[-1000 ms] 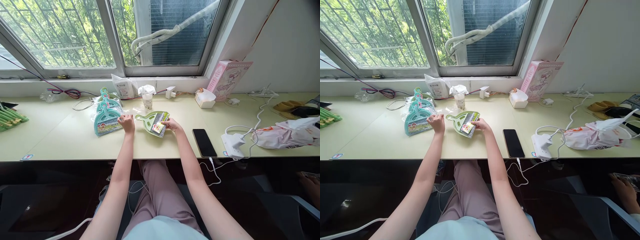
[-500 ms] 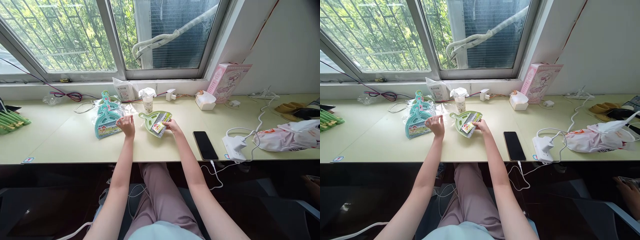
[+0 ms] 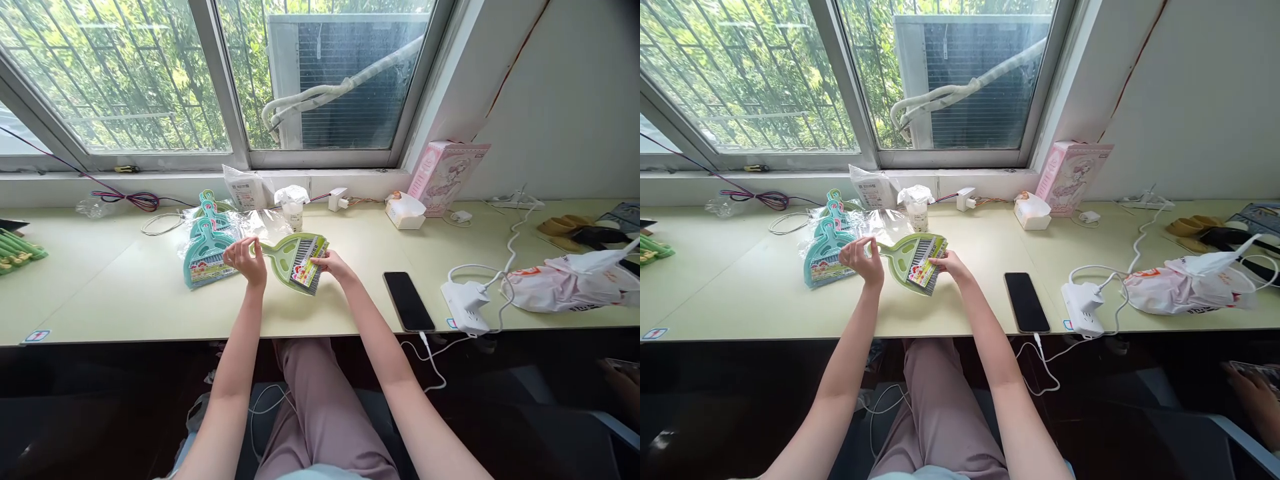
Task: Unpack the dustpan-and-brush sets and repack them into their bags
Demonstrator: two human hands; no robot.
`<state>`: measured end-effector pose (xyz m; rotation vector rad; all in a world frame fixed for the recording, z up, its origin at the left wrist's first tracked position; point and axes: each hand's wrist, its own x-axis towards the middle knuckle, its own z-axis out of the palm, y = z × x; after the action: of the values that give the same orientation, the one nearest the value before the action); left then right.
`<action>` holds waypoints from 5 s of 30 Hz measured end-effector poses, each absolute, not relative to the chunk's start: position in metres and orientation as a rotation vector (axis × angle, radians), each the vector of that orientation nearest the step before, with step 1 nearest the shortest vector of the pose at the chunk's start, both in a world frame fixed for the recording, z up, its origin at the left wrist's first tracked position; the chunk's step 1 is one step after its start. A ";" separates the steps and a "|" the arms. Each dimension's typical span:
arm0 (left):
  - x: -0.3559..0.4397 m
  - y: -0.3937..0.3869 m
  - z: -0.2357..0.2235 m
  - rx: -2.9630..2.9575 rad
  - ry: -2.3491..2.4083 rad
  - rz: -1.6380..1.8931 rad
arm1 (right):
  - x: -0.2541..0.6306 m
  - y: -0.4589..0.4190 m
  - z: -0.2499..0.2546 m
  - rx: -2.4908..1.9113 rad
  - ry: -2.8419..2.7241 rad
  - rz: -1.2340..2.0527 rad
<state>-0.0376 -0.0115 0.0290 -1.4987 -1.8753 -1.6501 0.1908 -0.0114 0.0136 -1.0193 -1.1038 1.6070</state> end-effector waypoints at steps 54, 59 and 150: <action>0.013 -0.016 0.022 -2.712 -1.660 -3.067 | 0.161 -0.016 0.007 -0.840 -0.689 1.206; 0.015 -0.014 0.020 -2.707 -1.752 -2.914 | 0.162 -0.017 0.011 -0.883 -0.741 1.148; 0.015 -0.022 0.017 -3.094 -2.069 -2.698 | 0.163 -0.017 0.015 -0.701 -0.725 1.250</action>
<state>0.0146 -0.0219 0.0171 -3.0937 -2.0687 -2.6982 0.1627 -0.0167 0.0154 -0.7014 -0.7249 1.2500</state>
